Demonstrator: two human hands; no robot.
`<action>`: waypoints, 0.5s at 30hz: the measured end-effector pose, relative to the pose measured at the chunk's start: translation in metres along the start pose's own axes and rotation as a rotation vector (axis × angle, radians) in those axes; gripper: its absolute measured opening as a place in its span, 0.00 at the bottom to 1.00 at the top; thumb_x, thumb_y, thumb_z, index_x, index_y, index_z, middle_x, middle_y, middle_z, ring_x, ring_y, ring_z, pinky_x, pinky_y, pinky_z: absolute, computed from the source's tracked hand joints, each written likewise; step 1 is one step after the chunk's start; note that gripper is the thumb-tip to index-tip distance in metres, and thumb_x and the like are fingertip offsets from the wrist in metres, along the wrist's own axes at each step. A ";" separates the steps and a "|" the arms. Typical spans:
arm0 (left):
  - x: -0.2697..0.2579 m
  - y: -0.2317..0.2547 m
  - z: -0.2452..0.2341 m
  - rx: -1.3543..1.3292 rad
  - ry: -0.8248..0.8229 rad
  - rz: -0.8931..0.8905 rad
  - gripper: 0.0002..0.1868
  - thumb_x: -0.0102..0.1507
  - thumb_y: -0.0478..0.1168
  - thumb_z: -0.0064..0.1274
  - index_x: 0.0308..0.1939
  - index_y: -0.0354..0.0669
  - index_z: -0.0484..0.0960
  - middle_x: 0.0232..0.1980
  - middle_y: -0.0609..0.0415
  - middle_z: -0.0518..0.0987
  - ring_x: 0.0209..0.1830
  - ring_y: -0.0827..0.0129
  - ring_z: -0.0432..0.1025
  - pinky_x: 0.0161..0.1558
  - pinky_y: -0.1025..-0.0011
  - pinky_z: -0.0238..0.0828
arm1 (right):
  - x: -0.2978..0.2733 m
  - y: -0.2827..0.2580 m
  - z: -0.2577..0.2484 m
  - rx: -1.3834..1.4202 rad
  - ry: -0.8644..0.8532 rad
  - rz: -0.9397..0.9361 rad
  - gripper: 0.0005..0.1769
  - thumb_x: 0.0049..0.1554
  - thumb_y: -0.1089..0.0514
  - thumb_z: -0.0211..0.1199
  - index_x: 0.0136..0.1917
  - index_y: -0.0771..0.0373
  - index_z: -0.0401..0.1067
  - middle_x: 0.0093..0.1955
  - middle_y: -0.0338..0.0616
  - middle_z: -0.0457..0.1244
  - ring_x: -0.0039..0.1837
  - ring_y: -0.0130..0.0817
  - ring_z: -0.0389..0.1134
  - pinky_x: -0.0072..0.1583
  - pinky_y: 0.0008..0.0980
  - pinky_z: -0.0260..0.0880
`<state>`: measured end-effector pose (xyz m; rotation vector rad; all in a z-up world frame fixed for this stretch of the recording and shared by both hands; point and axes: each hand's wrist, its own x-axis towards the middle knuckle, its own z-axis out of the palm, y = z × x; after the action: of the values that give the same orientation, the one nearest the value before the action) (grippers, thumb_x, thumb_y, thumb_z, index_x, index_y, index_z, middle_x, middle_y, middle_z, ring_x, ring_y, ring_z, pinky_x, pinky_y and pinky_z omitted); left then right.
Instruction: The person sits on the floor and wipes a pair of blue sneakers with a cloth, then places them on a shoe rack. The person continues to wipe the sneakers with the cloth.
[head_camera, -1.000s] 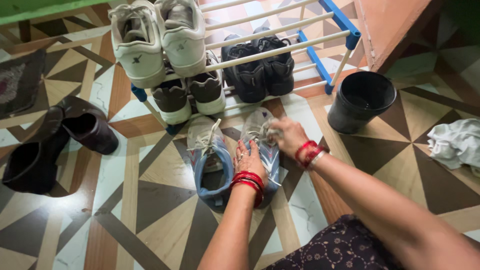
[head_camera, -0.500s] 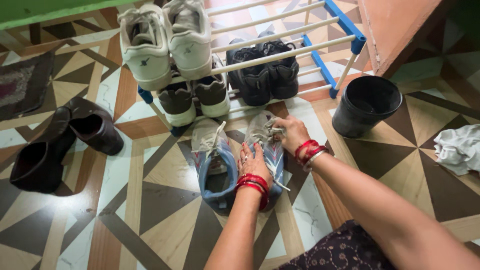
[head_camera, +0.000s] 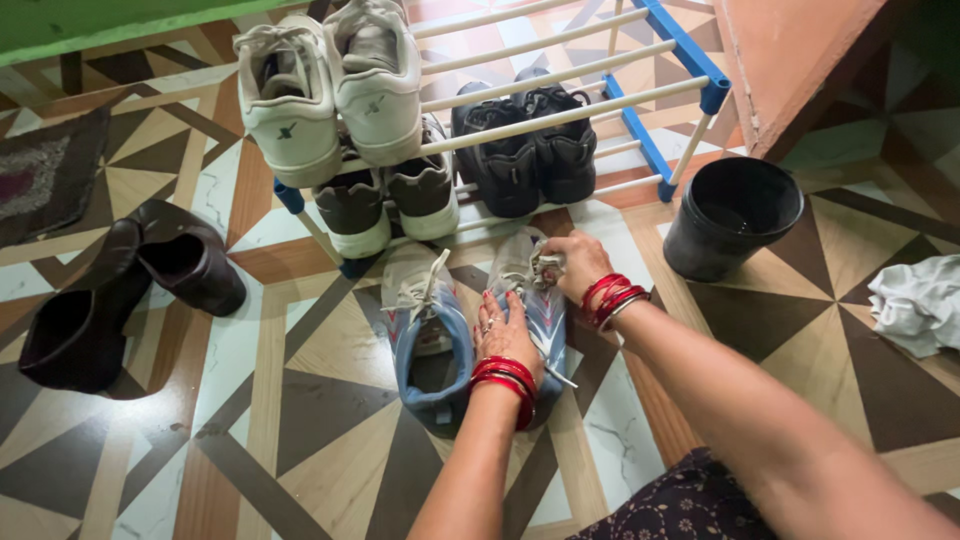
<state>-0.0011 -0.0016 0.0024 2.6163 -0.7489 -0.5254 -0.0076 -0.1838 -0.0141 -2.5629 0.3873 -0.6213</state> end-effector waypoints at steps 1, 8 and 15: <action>-0.002 -0.001 0.001 -0.012 -0.002 -0.005 0.55 0.54 0.33 0.60 0.80 0.42 0.45 0.83 0.33 0.38 0.83 0.44 0.39 0.78 0.56 0.38 | -0.003 -0.004 0.000 -0.029 0.009 0.029 0.18 0.44 0.64 0.71 0.50 0.54 0.79 0.47 0.57 0.66 0.51 0.60 0.68 0.52 0.50 0.70; -0.006 0.003 0.001 -0.021 0.019 -0.007 0.53 0.55 0.34 0.60 0.80 0.41 0.45 0.83 0.33 0.39 0.83 0.44 0.39 0.78 0.55 0.37 | -0.079 -0.041 -0.043 0.157 -0.346 -0.166 0.17 0.45 0.62 0.71 0.50 0.59 0.76 0.44 0.57 0.67 0.50 0.57 0.71 0.51 0.48 0.72; -0.006 0.003 -0.004 0.010 -0.047 -0.028 0.56 0.54 0.33 0.60 0.80 0.43 0.42 0.83 0.35 0.36 0.84 0.47 0.37 0.79 0.58 0.36 | -0.023 -0.019 -0.024 0.017 -0.136 -0.008 0.17 0.43 0.65 0.72 0.47 0.51 0.82 0.46 0.55 0.67 0.52 0.56 0.69 0.52 0.48 0.71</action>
<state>-0.0056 0.0005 0.0084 2.6349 -0.7325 -0.5945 -0.0366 -0.1682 0.0061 -2.5734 0.3241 -0.4482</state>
